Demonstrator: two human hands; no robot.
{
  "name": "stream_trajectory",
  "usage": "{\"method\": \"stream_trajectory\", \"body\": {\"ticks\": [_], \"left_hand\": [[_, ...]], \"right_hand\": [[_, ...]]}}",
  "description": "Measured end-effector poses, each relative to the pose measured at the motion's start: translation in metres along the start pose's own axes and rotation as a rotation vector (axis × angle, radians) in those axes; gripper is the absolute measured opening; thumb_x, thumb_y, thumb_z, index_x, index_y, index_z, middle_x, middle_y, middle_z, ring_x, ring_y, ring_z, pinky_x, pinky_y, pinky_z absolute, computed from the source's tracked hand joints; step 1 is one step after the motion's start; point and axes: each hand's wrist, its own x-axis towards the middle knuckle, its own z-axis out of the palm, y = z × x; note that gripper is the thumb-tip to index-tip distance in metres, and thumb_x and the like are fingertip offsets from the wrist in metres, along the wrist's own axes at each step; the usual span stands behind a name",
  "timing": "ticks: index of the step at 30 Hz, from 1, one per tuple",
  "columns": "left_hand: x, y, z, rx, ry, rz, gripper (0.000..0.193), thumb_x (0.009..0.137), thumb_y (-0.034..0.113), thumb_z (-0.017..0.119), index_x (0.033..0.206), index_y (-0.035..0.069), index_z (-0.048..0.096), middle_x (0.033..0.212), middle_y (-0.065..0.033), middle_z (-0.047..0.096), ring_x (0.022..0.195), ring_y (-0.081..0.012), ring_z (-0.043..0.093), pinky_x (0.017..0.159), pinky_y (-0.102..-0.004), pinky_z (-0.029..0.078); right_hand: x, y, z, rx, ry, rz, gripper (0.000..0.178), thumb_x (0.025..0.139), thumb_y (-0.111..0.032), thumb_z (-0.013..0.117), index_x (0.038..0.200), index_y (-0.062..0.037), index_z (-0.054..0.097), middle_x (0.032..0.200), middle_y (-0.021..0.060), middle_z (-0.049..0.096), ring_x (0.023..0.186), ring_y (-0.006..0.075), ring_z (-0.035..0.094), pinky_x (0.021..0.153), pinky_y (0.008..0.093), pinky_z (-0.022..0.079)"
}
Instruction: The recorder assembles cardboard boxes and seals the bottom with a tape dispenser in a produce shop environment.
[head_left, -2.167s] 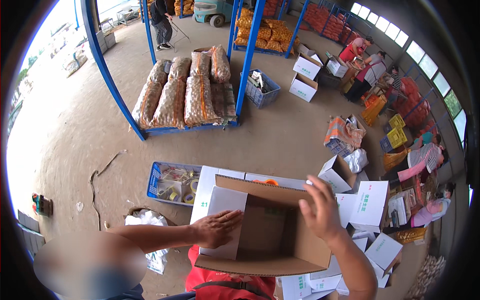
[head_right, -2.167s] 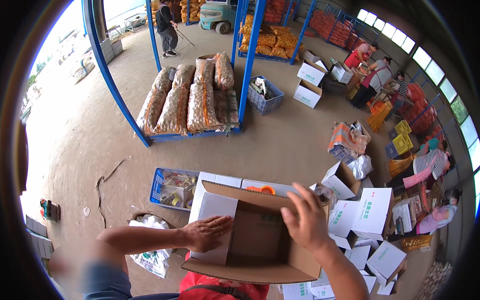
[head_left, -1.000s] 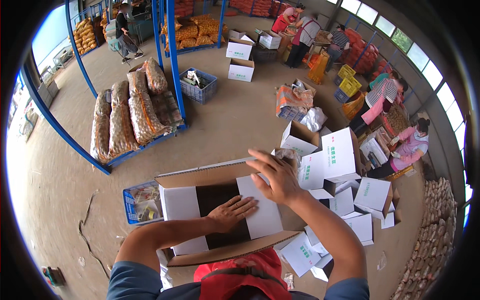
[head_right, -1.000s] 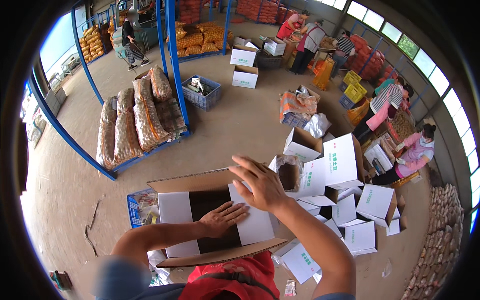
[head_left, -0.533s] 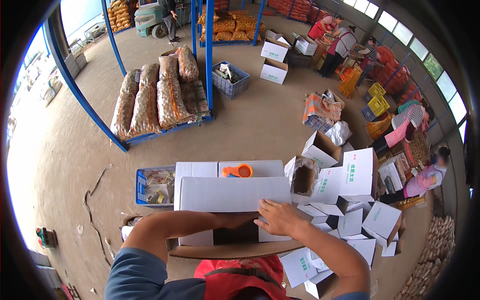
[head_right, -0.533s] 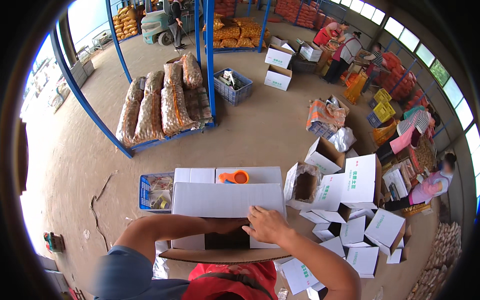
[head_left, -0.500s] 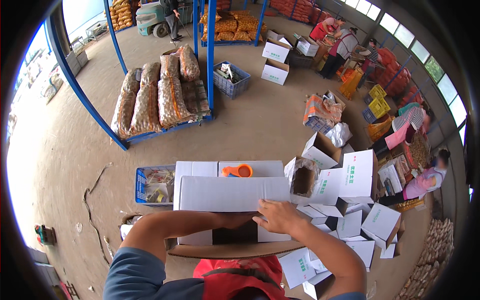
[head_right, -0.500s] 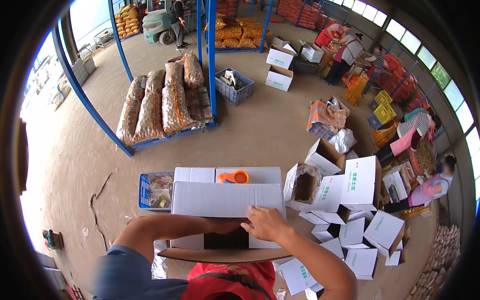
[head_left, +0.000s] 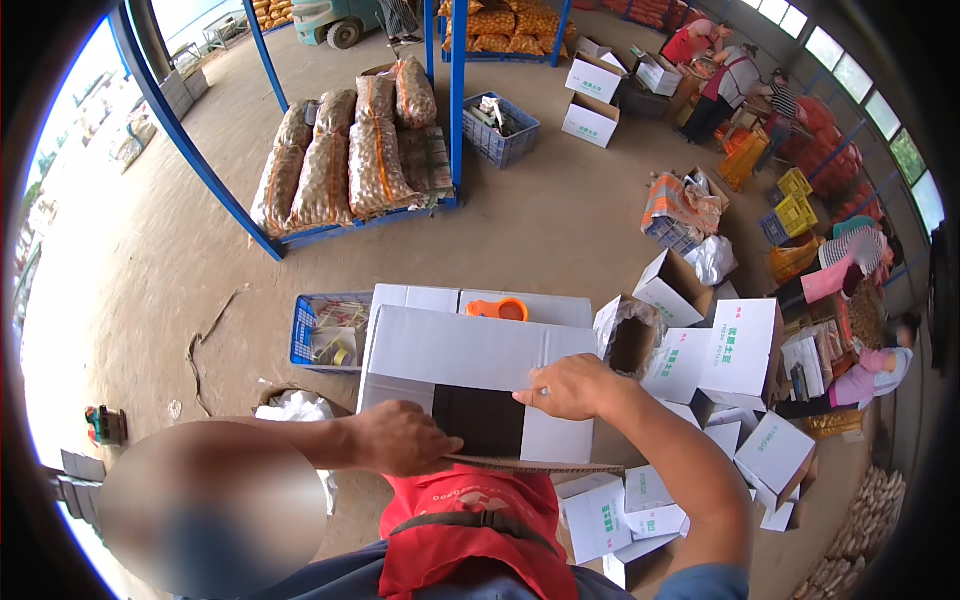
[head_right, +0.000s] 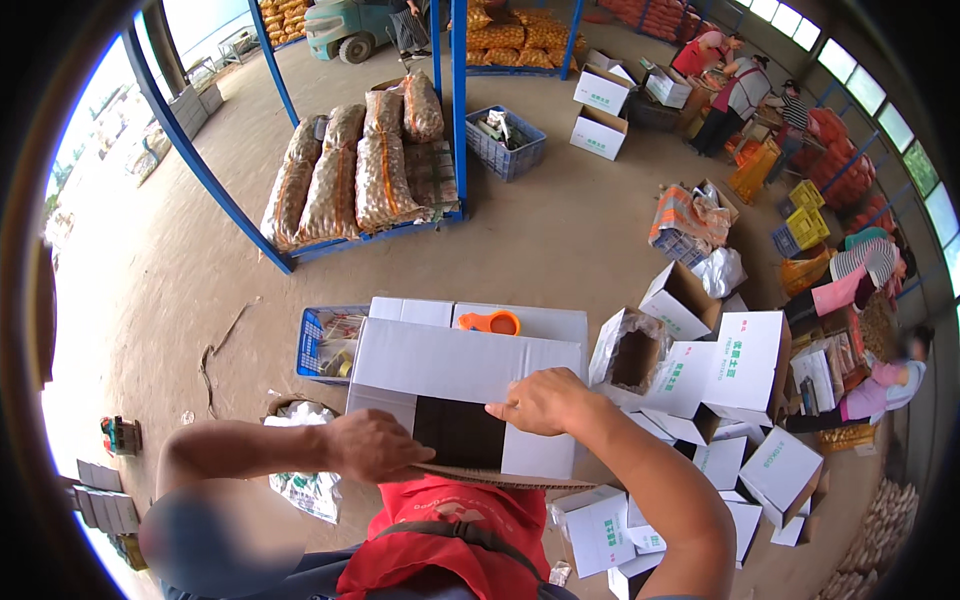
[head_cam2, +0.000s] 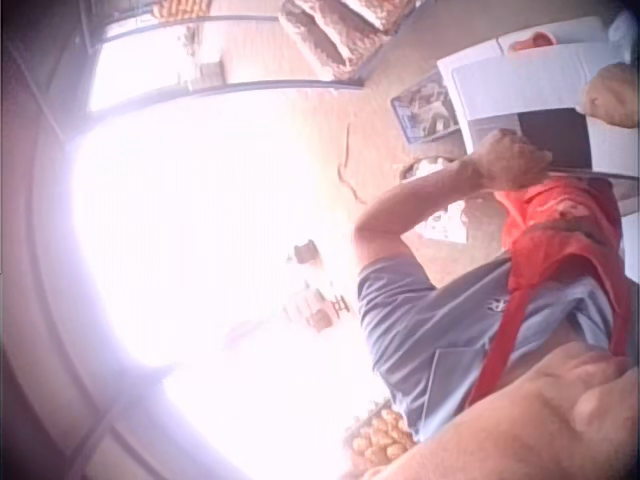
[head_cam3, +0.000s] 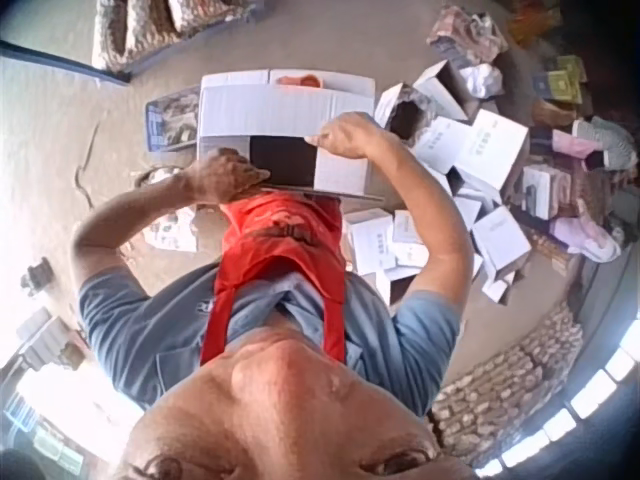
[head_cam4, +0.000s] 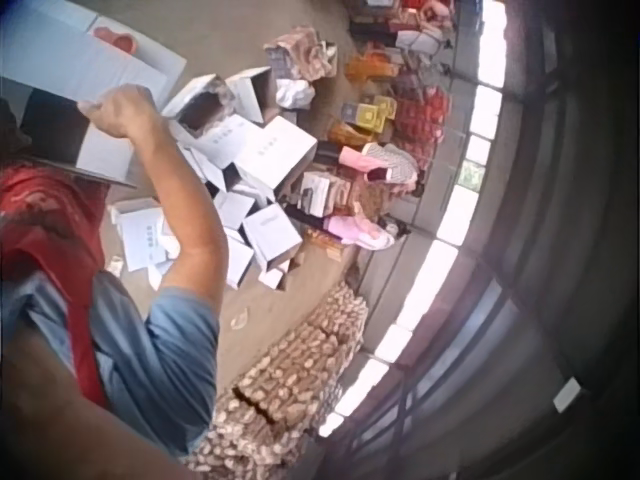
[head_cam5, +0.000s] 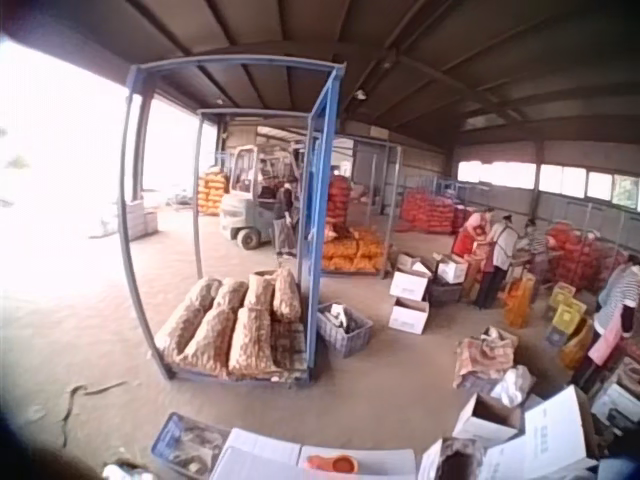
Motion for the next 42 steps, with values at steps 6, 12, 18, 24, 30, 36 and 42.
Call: {"method": "stream_trajectory", "body": {"ticks": [6,12,18,24,30,36,42], "left_hand": [[0.058,-0.089,0.045,0.121,0.722,-0.119,0.086,0.098,0.056,0.063,0.16,0.001,0.039,0.17,-0.0228,0.028,0.16,-0.0357,0.023,0.132,-0.0455,0.019],[0.06,-0.096,0.037,0.156,0.712,-0.218,0.086,0.095,0.044,0.066,0.164,0.004,0.033,0.173,-0.0173,0.027,0.162,-0.0285,0.021,0.134,-0.0427,0.014],[0.074,-0.083,0.046,0.138,0.688,-0.268,0.085,0.098,0.045,0.064,0.163,0.002,0.033,0.173,-0.0186,0.026,0.162,-0.0302,0.019,0.134,-0.0434,0.014],[0.095,-0.022,0.059,-0.001,0.802,-0.379,0.093,0.095,0.053,0.066,0.156,-0.011,0.037,0.169,-0.0318,0.025,0.16,-0.0426,0.02,0.131,-0.0513,0.016],[0.088,-0.022,0.052,-0.03,0.8,-0.43,0.097,0.089,0.057,0.072,0.154,-0.008,0.042,0.166,-0.0306,0.032,0.158,-0.0426,0.027,0.131,-0.0509,0.018],[0.097,-0.021,0.058,-0.087,0.81,-0.387,0.092,0.091,0.058,0.07,0.155,-0.002,0.046,0.167,-0.025,0.035,0.159,-0.0359,0.028,0.131,-0.0489,0.02],[0.085,-0.024,0.061,-0.153,0.836,-0.416,0.084,0.097,0.057,0.063,0.157,0.001,0.045,0.169,-0.0221,0.033,0.16,-0.032,0.028,0.131,-0.0458,0.02]], "right_hand": [[0.014,0.001,-0.015,-0.03,-0.163,0.027,0.066,0.107,-0.063,0.038,0.121,-0.0122,0.077,0.12,0.0247,0.073,0.116,0.0452,0.066,0.104,0.0513,0.049],[0.007,0.043,0.064,0.217,0.719,-0.235,0.037,0.103,-0.032,0.06,0.127,-0.0057,0.069,0.133,0.0175,0.07,0.128,0.0357,0.062,0.121,0.0553,0.035],[0.016,0.056,0.128,0.131,0.943,-0.114,0.05,0.104,-0.031,0.058,0.149,-0.011,0.055,0.162,0.018,0.045,0.152,0.038,0.039,0.127,0.0539,0.025],[0.005,0.098,0.115,0.257,0.925,-0.295,0.037,0.105,-0.032,0.059,0.121,-0.0008,0.072,0.146,0.0149,0.063,0.141,0.0356,0.054,0.123,0.0503,0.034],[0.086,0.173,0.019,1.059,0.624,-0.068,0.04,0.11,-0.031,0.054,0.124,0.002,0.072,0.119,0.0134,0.074,0.106,0.0178,0.071,0.087,0.0348,0.061],[0.264,0.194,0.046,0.424,-0.08,-0.018,0.049,0.098,-0.048,0.067,0.113,-0.0029,0.077,0.095,0.0128,0.076,0.085,0.0229,0.074,0.079,0.0398,0.057],[0.342,0.144,0.06,-0.111,-0.362,-0.15,0.064,0.089,-0.063,0.071,0.109,-0.0026,0.079,0.111,0.0225,0.076,0.109,0.0344,0.071,0.094,0.0452,0.054]]}}
